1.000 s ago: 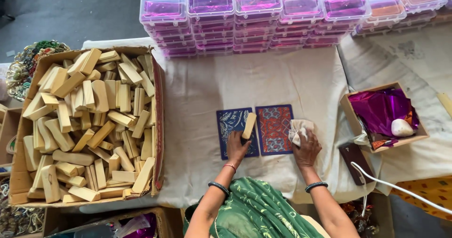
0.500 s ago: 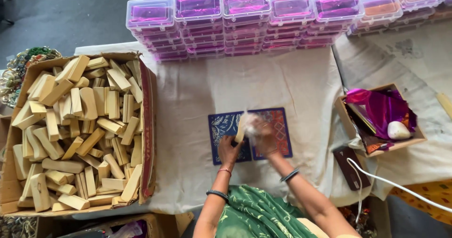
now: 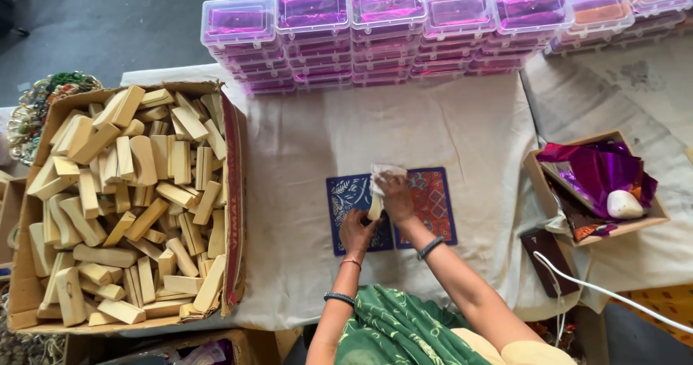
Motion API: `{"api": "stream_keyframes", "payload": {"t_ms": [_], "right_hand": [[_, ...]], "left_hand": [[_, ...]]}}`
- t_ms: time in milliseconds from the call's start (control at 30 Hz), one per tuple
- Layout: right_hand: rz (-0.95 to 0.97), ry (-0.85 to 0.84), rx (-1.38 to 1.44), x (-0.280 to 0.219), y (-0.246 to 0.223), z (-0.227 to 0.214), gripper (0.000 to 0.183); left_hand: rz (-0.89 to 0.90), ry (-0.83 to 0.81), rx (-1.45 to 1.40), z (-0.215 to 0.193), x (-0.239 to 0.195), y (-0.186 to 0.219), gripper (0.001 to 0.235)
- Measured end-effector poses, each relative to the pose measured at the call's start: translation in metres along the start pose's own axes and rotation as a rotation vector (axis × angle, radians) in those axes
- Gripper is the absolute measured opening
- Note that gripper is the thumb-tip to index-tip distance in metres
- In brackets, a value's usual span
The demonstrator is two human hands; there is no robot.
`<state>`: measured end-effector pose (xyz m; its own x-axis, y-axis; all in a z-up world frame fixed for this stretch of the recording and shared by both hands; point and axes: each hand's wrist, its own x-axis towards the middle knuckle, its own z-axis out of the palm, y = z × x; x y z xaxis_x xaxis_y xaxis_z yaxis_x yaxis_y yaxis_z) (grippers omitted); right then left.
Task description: The person cleans a small plastic container with a white cloth, then places a purple foil-wrapped item inside and stacks it with other containers. They then pick up wooden blocks from a cardboard box and wipe each one with the cloth before placing them on patterned mats on the table.
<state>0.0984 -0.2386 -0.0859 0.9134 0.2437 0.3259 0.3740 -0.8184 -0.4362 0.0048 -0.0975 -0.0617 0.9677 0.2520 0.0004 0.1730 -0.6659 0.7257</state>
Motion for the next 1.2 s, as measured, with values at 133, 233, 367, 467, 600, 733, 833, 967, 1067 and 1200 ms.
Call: {"api": "stream_keyframes", "payload": {"t_ms": [133, 233, 367, 467, 600, 733, 833, 967, 1067, 1200], "right_hand": [[-0.180, -0.007, -0.062, -0.057, -0.025, -0.013, 0.051], [-0.120, -0.055, 0.137, -0.072, -0.033, -0.027, 0.051], [-0.109, -0.114, 0.155, -0.040, -0.028, -0.035, 0.052], [-0.048, -0.115, 0.109, -0.012, -0.018, -0.028, 0.050], [0.053, -0.080, 0.089, 0.005, -0.017, -0.027, 0.042], [-0.025, -0.103, 0.067, -0.035, -0.027, -0.030, 0.046], [-0.157, -0.132, 0.074, -0.062, -0.042, -0.043, 0.052], [-0.162, -0.193, 0.120, -0.049, -0.042, -0.053, 0.052], [-0.122, -0.137, 0.101, -0.022, -0.023, -0.040, 0.049], [0.014, -0.111, 0.066, 0.016, -0.023, -0.041, 0.039]], "left_hand": [[-0.050, -0.043, 0.013, 0.015, 0.003, -0.017, 0.034], [0.014, 0.041, 0.106, 0.031, 0.001, -0.032, 0.022], [0.050, 0.021, 0.099, 0.007, 0.004, -0.010, 0.022], [0.029, -0.014, 0.061, -0.005, -0.001, 0.001, 0.036], [0.050, -0.016, 0.080, -0.003, -0.001, 0.000, 0.046], [0.044, 0.001, 0.041, 0.002, -0.003, -0.005, 0.042], [0.053, 0.017, 0.065, 0.020, -0.006, -0.024, 0.028], [0.113, 0.063, 0.171, 0.023, -0.006, -0.026, 0.024], [0.114, 0.030, 0.112, 0.006, -0.007, -0.011, 0.034], [0.147, -0.001, 0.108, 0.001, -0.007, -0.006, 0.044]]}}
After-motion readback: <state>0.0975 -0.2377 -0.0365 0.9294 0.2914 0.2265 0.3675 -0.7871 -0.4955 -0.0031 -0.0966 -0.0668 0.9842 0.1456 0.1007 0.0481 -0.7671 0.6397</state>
